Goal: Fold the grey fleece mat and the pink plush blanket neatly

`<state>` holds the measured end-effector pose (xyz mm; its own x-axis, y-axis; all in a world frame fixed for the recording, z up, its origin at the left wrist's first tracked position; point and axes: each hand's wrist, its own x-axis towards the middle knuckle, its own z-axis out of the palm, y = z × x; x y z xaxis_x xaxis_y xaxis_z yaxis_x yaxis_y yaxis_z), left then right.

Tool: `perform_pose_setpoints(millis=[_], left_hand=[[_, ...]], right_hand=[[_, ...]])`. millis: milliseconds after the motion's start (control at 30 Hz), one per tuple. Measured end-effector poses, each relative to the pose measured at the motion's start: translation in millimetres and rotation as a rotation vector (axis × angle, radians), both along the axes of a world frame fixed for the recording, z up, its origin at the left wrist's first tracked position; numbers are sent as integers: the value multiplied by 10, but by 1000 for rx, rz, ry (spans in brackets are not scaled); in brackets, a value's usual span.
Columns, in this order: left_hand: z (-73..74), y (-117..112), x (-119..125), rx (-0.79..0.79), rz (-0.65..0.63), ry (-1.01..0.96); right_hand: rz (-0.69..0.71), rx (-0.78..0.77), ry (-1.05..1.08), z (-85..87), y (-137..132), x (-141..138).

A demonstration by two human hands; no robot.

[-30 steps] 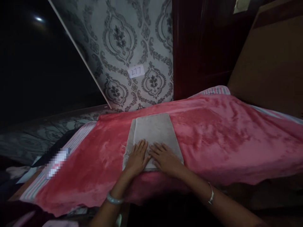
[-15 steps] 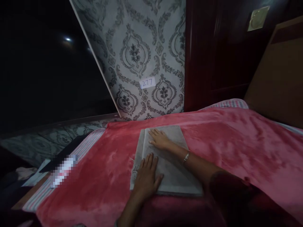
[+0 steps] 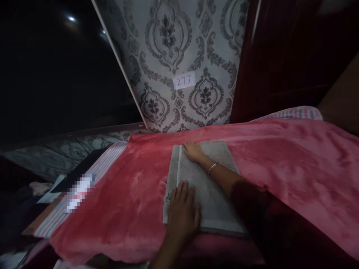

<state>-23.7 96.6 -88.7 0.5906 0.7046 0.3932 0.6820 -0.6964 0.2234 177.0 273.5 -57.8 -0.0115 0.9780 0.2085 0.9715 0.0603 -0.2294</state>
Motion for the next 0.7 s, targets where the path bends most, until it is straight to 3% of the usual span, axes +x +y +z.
perform_pose_setpoints(millis=[167, 333, 700], left_hand=[[-6, -78, 7, -18, 123, -45], [14, -104, 12, -29, 122, -33], [-114, -68, -8, 59, 168, -65]], right_hand=[[-87, 24, 51, -18, 46, 23], [-176, 25, 106, -12, 193, 41], [-154, -51, 116, -23, 327, -49]])
